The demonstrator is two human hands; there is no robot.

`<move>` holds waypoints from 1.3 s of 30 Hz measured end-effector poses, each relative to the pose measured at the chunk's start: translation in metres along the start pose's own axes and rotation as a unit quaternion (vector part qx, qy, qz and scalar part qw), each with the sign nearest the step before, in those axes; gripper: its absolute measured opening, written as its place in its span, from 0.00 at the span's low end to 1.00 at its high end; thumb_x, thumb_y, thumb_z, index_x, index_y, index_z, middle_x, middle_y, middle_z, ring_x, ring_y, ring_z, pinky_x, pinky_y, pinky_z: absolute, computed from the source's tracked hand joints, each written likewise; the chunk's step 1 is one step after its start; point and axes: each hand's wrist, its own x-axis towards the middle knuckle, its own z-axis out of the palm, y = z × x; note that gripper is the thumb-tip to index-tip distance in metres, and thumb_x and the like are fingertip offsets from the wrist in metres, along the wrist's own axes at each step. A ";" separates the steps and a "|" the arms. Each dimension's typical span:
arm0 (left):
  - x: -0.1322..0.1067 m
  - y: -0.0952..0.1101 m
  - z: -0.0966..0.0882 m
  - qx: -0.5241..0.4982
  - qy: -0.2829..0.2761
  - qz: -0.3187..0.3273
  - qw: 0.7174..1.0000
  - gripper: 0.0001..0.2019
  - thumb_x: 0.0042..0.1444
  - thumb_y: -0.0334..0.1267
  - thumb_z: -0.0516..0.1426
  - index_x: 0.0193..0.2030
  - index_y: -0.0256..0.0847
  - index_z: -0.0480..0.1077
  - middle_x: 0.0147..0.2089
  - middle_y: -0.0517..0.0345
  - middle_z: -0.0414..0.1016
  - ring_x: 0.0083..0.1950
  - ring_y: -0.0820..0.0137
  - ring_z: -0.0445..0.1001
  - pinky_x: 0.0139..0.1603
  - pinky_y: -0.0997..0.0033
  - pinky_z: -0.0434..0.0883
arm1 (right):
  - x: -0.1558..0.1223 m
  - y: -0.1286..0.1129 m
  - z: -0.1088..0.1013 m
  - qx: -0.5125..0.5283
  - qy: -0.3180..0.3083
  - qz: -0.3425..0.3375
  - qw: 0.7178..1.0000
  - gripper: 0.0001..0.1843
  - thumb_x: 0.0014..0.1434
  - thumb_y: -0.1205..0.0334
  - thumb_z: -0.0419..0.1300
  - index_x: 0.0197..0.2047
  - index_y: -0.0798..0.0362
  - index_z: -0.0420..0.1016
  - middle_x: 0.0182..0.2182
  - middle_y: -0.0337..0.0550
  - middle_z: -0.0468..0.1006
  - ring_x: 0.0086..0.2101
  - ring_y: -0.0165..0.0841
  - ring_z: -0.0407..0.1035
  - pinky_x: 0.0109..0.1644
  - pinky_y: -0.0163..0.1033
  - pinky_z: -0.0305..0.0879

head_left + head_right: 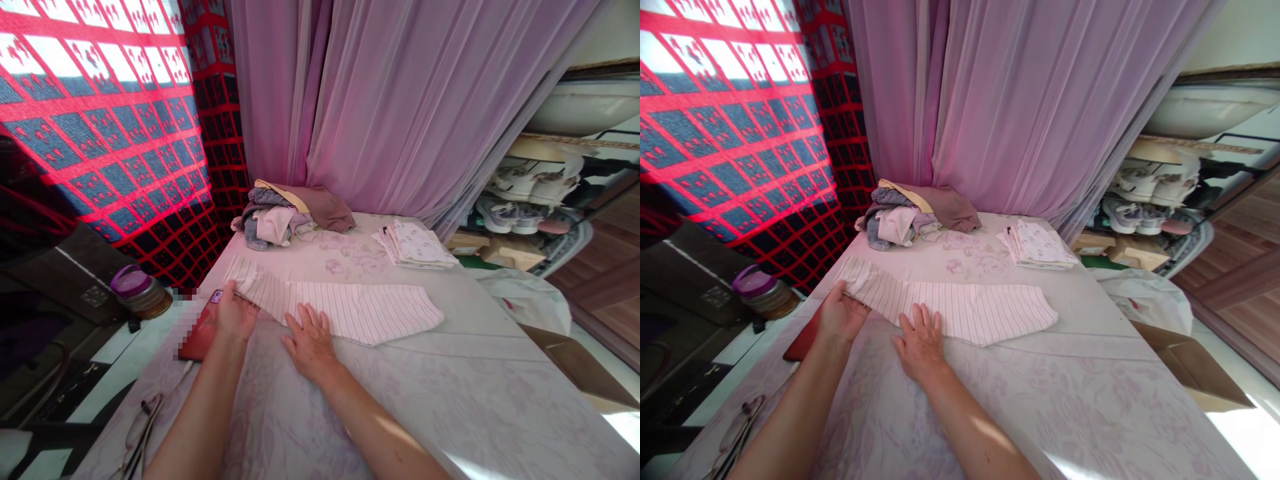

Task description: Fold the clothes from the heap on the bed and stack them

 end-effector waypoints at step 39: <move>-0.034 -0.121 0.053 0.494 -0.217 0.125 0.832 0.19 0.59 0.39 0.49 0.56 0.46 0.69 0.57 0.57 0.74 0.61 0.63 0.68 0.63 0.59 0.60 | 0.031 0.094 -0.069 0.579 0.015 0.212 0.787 0.26 0.63 0.44 0.48 0.58 0.48 0.66 0.48 0.49 0.77 0.34 0.32 0.75 0.33 0.37 0.70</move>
